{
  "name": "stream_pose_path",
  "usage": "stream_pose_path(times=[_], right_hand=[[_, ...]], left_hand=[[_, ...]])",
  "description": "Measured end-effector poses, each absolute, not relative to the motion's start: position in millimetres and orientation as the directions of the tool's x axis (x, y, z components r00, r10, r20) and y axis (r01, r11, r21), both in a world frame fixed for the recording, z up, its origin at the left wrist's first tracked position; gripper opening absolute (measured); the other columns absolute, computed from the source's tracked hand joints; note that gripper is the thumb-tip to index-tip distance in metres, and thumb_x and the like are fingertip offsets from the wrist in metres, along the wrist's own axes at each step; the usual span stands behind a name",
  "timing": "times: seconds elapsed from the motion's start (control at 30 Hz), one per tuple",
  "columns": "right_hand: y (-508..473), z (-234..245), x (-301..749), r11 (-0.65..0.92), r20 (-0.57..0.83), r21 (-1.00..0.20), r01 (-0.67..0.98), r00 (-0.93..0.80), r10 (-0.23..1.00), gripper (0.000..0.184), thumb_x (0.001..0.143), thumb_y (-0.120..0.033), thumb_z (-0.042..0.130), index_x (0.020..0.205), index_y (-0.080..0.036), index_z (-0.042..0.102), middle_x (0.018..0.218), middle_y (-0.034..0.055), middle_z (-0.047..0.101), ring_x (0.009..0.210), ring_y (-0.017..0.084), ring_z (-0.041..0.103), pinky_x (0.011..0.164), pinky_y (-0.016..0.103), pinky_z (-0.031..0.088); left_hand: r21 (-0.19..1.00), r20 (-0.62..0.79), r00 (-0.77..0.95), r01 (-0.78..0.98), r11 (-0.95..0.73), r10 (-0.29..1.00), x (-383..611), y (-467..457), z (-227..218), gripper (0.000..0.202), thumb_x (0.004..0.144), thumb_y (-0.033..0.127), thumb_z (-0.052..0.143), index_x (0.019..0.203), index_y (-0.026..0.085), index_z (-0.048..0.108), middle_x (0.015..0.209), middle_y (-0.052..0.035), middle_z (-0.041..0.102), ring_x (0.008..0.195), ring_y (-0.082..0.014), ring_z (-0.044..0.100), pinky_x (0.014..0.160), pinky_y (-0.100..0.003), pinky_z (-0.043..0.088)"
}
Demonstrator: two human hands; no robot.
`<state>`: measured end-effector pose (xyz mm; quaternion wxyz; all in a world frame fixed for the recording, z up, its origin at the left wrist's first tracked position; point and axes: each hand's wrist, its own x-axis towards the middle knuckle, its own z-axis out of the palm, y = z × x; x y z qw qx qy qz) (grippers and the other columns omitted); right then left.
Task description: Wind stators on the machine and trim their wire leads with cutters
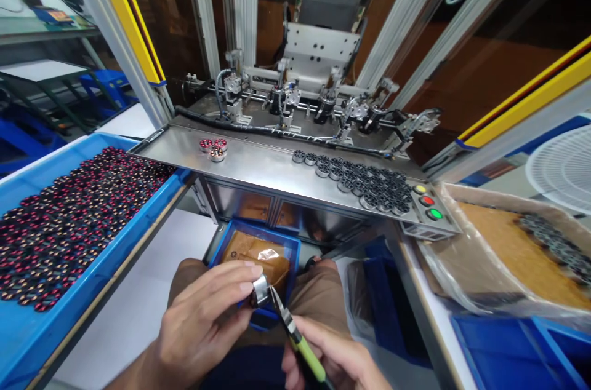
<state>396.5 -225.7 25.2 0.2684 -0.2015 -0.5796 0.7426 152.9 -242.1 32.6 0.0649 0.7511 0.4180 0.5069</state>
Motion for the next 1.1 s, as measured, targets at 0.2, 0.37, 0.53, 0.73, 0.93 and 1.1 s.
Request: stream_pose_path(times=[0.2, 0.37, 0.53, 0.73, 0.93, 1.1], right_hand=[[-226, 24, 395, -0.258, -0.044, -0.953, -0.161, -0.767, 0.641, 0.074, 0.075, -0.065, 0.068, 0.139, -0.031, 0.051, 0.098, 0.009, 0.062, 0.08, 0.019, 0.063, 0.073, 0.034, 0.051], [-225, 25, 396, -0.259, -0.066, -0.957, -0.131, -0.771, 0.633, 0.072, 0.077, -0.061, 0.07, 0.14, -0.032, 0.05, 0.097, 0.0079, 0.061, 0.076, 0.016, 0.061, 0.069, 0.031, 0.049], [-223, 27, 394, -0.245, -0.14, -0.969, -0.031, -0.75, 0.646, 0.068, 0.078, -0.055, 0.071, 0.138, -0.028, 0.053, 0.087, 0.0056, 0.06, 0.065, 0.013, 0.055, 0.06, 0.027, 0.046], [-221, 32, 397, -0.224, -0.2, -0.974, 0.04, -0.621, 0.758, 0.052, 0.084, -0.03, 0.067, 0.135, -0.03, 0.056, 0.09, 0.0059, 0.064, 0.071, 0.014, 0.057, 0.067, 0.028, 0.049], [-219, 32, 408, -0.232, -0.162, -0.972, -0.047, -0.582, 0.797, 0.064, 0.079, -0.011, 0.063, 0.138, -0.034, 0.052, 0.108, 0.0077, 0.064, 0.093, 0.019, 0.064, 0.085, 0.034, 0.051], [-219, 23, 415, -0.229, -0.158, -0.972, -0.055, -0.57, 0.806, 0.063, 0.08, -0.014, 0.064, 0.138, -0.036, 0.051, 0.109, 0.0078, 0.066, 0.092, 0.02, 0.065, 0.083, 0.035, 0.052]], left_hand=[[0.502, 0.75, 0.136, 0.519, -0.691, 0.647, 154, -241, 29, 0.053, 0.074, -0.012, 0.062, 0.121, 0.012, 0.055, 0.113, -0.0125, 0.073, 0.111, -0.0195, 0.067, 0.1, -0.034, 0.055], [0.518, 0.744, 0.133, 0.504, -0.691, 0.655, 155, -241, 30, 0.052, 0.073, -0.014, 0.061, 0.119, 0.01, 0.055, 0.115, -0.0131, 0.071, 0.114, -0.0191, 0.065, 0.102, -0.034, 0.054], [0.52, 0.736, 0.132, 0.517, -0.68, 0.664, 156, -240, 31, 0.051, 0.074, -0.014, 0.061, 0.119, 0.01, 0.055, 0.115, -0.0128, 0.071, 0.115, -0.0189, 0.064, 0.101, -0.032, 0.054], [0.464, 0.736, 0.182, 0.565, -0.682, 0.652, 155, -242, 21, 0.056, 0.076, -0.011, 0.063, 0.126, 0.012, 0.054, 0.118, -0.0116, 0.068, 0.115, -0.0183, 0.063, 0.102, -0.032, 0.054], [0.348, 0.745, 0.216, 0.681, -0.644, 0.631, 152, -246, 12, 0.056, 0.075, -0.01, 0.066, 0.124, 0.016, 0.061, 0.123, -0.0098, 0.061, 0.119, -0.019, 0.059, 0.104, -0.031, 0.052], [0.316, 0.779, 0.19, 0.704, -0.636, 0.598, 156, -242, 19, 0.052, 0.074, -0.01, 0.067, 0.121, 0.012, 0.062, 0.119, -0.0096, 0.065, 0.116, -0.018, 0.061, 0.107, -0.029, 0.049]])
